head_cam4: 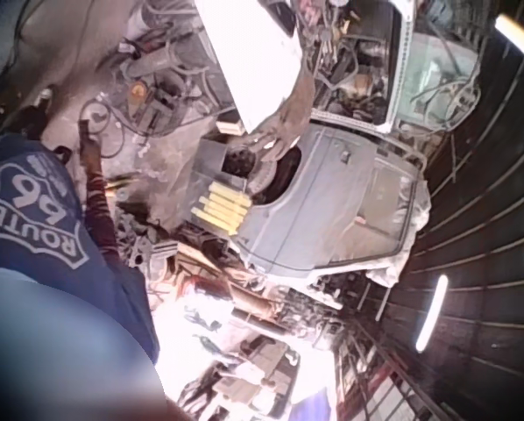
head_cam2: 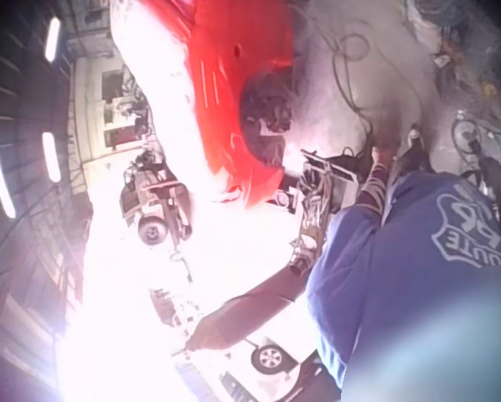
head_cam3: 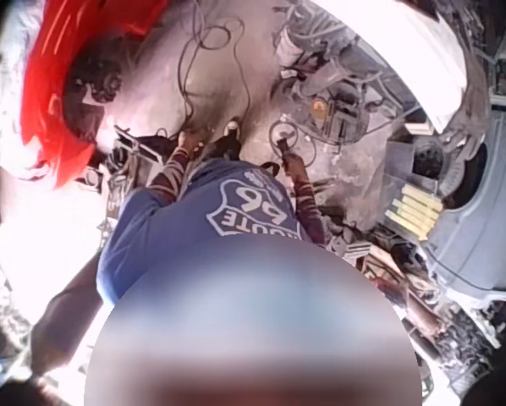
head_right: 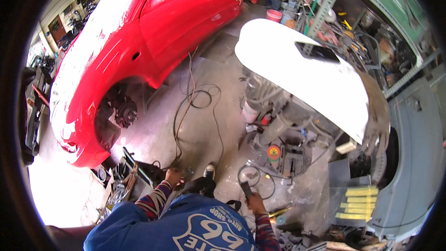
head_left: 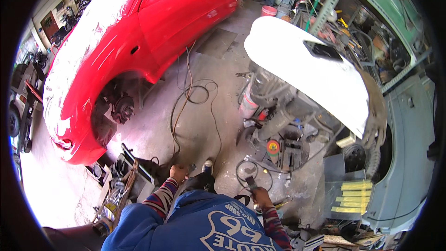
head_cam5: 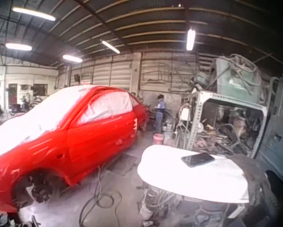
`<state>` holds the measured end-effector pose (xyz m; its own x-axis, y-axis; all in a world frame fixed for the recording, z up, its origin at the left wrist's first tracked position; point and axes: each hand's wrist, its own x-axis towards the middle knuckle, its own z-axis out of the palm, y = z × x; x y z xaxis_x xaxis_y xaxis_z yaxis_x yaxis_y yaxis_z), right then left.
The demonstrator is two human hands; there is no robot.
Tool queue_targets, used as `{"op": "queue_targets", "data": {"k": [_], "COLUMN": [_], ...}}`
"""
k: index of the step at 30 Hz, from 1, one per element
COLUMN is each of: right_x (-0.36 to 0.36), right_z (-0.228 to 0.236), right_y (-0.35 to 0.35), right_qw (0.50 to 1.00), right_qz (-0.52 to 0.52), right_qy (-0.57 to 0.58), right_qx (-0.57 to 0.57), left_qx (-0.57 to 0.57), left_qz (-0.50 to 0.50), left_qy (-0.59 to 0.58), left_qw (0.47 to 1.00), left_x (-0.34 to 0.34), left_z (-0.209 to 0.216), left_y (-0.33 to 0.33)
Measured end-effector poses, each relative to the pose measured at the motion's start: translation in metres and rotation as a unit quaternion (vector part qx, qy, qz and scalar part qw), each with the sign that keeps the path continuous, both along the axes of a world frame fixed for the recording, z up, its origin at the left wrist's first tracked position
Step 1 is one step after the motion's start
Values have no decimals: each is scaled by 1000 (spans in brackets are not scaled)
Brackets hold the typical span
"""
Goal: The person positions a metal bracket on a rectangular metal frame inside the trunk of a red car, then uses a welding torch to tack weld the bracket to the frame. The person adjusts the bracket and welds multiple points along the frame.
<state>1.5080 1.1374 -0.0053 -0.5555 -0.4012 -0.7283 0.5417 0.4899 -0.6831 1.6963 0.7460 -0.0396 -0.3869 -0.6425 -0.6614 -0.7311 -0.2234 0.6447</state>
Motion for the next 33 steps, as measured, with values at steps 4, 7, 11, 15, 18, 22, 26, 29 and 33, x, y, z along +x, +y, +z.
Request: {"op": "queue_targets", "data": {"k": [4, 7, 11, 15, 18, 22, 26, 29, 33], "right_x": [-63, -86, -128, -159, -188, -243, -305, -345, -386], "right_z": [35, 61, 116, 160, 172, 162, 158, 160, 157], "right_y": [-166, -293, -407, -478, -519, -563, -577, -574, -561], "right_qw": [974, 914, 910, 911, 928, 937, 941, 921, 896], "right_qz": [-48, -206, -127, -80, -67, -77, -137, -198, -333], "right_qy": [-149, -248, -263, -175, -115, -36, -28, -22, -5], "right_qx": [-163, -245, -295, -365, -347, -339, -309, -336, -293], "left_qx": [214, 368, 330, 221, 156, 21, -54, -72, 48], "left_qz": [17, 143, 148, 167, 159, 56, -133, -268, -392], "left_qy": [165, 286, 387, 450, 398, 352, 321, 290, 227], "left_qw": [963, 873, 848, 849, 890, 934, 936, 916, 891], "left_x": [-47, -109, -191, -238, -266, -322, -401, -465, -536], "left_z": [47, 101, 171, 206, 217, 216, 218, 216, 208], "left_y": [-73, -114, -154, -191, -229, -275, -315, -335, -337]}}
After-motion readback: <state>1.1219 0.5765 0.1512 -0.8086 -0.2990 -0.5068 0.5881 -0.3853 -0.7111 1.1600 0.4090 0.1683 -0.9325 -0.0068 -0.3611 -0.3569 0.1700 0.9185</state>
